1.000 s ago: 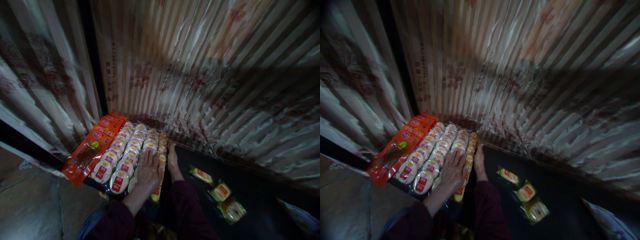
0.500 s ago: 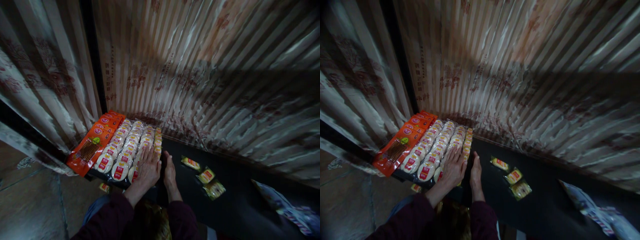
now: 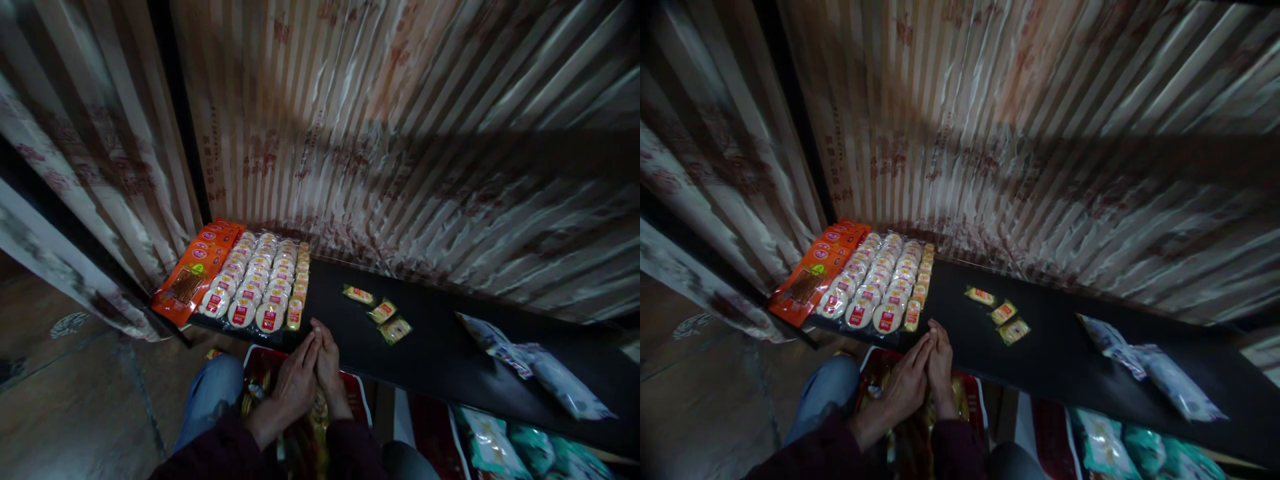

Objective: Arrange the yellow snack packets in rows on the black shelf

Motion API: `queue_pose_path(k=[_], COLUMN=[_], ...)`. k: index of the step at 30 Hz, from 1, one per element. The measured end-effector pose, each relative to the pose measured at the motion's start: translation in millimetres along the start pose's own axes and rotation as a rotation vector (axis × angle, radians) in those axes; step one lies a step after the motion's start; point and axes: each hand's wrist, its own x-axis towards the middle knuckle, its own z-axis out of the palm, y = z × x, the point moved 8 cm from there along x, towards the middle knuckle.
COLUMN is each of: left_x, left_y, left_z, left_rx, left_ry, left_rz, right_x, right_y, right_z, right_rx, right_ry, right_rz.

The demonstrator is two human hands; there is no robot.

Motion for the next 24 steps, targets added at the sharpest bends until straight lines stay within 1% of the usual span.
queue_pose_path(k=[2,5,8,10,12,13,14,15,16,17,18,21,24], left_x=[-17,-46,-74,-87,-96,-100,-104,-109,-115,-118,-120,-123,-130], left_y=[-7,-15,-27,-37,-52,-58,-65,-70,-74,-76,-78,-79,-83], left_z=[6.4,15.3,23.8,29.1,34.1,39.0,45.5,54.7,65.3,71.7,74.5,76.9,75.4], left_rx=[-0.009,-0.004,0.057,0.099,0.161,0.188,0.202,0.192,0.154,0.121,0.108,0.055,0.051], left_ry=[-0.031,-0.097,-0.170,-0.200,-0.214,-0.248,-0.305,-0.400,-0.517,-0.581,-0.605,-0.615,-0.607], left_rz=[-0.045,-0.046,-0.081,-0.149,-0.276,-0.340,-0.401,-0.459,-0.499,-0.519,-0.527,-0.492,-0.515], right_x=[-13,-42,-82,-110,-130,-138,-145,-150,-154,-156,-158,-160,-163], right_y=[-7,-8,7,27,56,71,85,95,100,101,100,93,92], right_z=[-1,1,0,3,4,7,12,16,18,19,19,18,17], right_rx=[-0.080,-0.219,-0.367,-0.450,-0.537,-0.582,-0.618,-0.648,-0.667,-0.676,-0.677,-0.659,-0.623], right_ry=[-0.005,-0.034,-0.017,-0.064,-0.096,-0.155,-0.256,-0.339,-0.384,-0.417,-0.438,-0.459,-0.456], right_rz=[-0.092,-0.208,-0.323,-0.390,-0.353,-0.315,-0.276,-0.243,-0.228,-0.223,-0.221,-0.204,-0.198])
